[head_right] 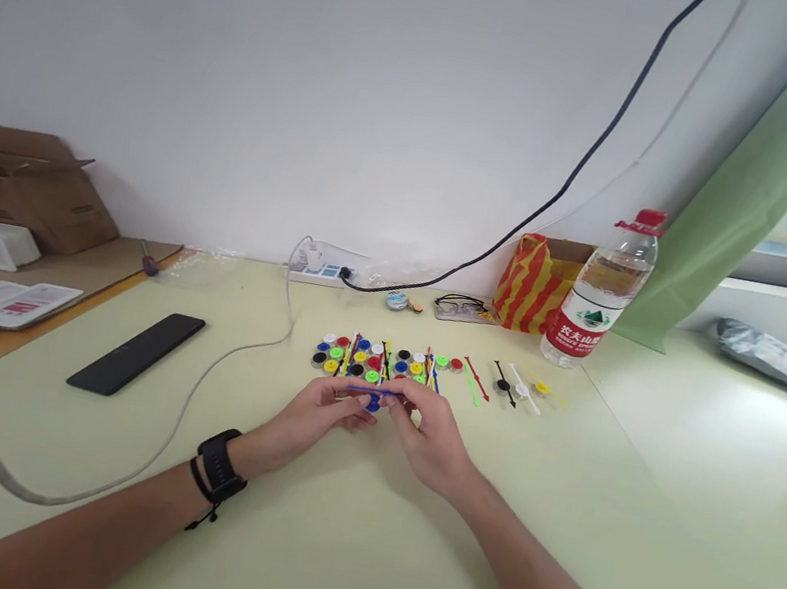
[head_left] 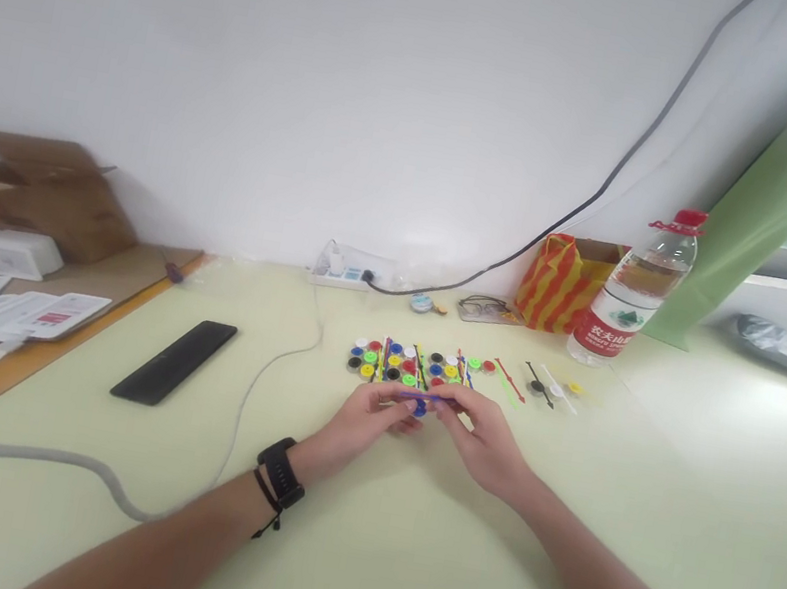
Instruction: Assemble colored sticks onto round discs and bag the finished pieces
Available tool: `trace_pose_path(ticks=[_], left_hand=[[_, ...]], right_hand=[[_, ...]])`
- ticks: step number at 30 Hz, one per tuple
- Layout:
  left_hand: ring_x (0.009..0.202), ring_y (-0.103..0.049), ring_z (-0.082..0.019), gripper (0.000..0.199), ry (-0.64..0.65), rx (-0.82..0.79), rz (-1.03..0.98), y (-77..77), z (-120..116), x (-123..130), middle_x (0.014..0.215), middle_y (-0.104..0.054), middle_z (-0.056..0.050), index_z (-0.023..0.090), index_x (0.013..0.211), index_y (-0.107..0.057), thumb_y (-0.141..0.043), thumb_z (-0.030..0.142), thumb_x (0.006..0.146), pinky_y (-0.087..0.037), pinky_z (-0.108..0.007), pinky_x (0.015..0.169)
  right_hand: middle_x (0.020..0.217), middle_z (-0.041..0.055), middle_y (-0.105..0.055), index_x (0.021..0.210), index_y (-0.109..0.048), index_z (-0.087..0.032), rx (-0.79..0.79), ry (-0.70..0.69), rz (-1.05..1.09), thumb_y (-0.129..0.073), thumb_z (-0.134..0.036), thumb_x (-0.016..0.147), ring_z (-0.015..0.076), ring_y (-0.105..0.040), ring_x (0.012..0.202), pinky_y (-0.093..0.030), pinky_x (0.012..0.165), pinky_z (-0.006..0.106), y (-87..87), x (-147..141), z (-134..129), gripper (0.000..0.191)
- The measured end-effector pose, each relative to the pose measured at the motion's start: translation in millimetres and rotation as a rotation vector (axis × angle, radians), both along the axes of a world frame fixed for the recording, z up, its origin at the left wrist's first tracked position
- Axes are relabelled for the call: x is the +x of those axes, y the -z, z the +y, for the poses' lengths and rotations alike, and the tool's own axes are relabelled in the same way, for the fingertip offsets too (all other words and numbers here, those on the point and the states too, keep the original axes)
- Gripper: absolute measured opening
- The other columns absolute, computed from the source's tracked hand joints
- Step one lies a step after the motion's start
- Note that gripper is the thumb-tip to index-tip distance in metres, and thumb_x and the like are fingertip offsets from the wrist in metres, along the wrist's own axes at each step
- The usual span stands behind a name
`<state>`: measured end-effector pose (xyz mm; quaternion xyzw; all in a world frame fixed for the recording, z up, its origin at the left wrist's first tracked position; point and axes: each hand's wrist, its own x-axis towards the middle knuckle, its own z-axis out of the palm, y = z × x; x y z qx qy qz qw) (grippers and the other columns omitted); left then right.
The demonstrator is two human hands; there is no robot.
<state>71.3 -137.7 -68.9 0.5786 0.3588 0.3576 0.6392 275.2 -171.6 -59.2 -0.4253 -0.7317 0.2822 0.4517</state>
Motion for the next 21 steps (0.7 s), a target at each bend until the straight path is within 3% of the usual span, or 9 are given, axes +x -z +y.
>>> trace_pose_path(ticks=[4,11,17,21], left_hand=[[0.089,-0.073,-0.021,0.039,0.011,0.001,0.001,-1.2,-0.2,0.1,0.100,-0.077,-0.010,0.019,0.120,-0.074,-0.075,0.041,0.087,-0.057,-0.033,0.085],[0.089,-0.072,-0.021,0.035,0.006,-0.007,-0.013,1.1,0.7,-0.1,0.108,-0.075,-0.011,0.018,0.114,-0.076,-0.077,0.039,0.085,-0.057,-0.034,0.088],[0.095,-0.072,-0.022,0.038,-0.005,-0.023,-0.030,0.3,-1.1,0.6,0.108,-0.075,-0.010,0.017,0.112,-0.075,-0.083,0.035,0.079,-0.055,-0.037,0.094],[0.106,-0.069,-0.024,0.045,0.019,0.025,-0.018,-3.5,-3.1,1.2,0.114,-0.075,-0.012,0.018,0.114,-0.074,-0.088,0.031,0.074,-0.053,-0.037,0.097]], right_hand=[[0.111,0.0071,-0.070,0.117,-0.070,-0.027,0.023,-0.014,-0.048,-0.043,-0.022,0.102,0.0234,-0.064,0.103,-0.050,0.089,0.038,-0.7,2.2,-0.7,0.032],[0.105,0.0077,-0.062,0.128,-0.069,-0.026,-0.082,-0.028,-0.070,-0.033,-0.027,0.103,0.0260,-0.058,0.105,-0.048,0.092,0.042,-8.2,6.6,-7.2,0.044],[0.117,0.0083,-0.064,0.130,-0.064,-0.024,-0.071,0.027,0.000,-0.038,-0.033,0.104,0.0252,-0.057,0.113,-0.044,0.100,0.041,-7.4,5.7,-3.6,0.038],[0.105,0.0059,-0.063,0.129,-0.056,-0.024,-0.125,-0.001,0.020,-0.040,-0.032,0.104,0.0217,-0.059,0.098,-0.048,0.088,0.036,-6.2,4.9,-3.0,0.031]])
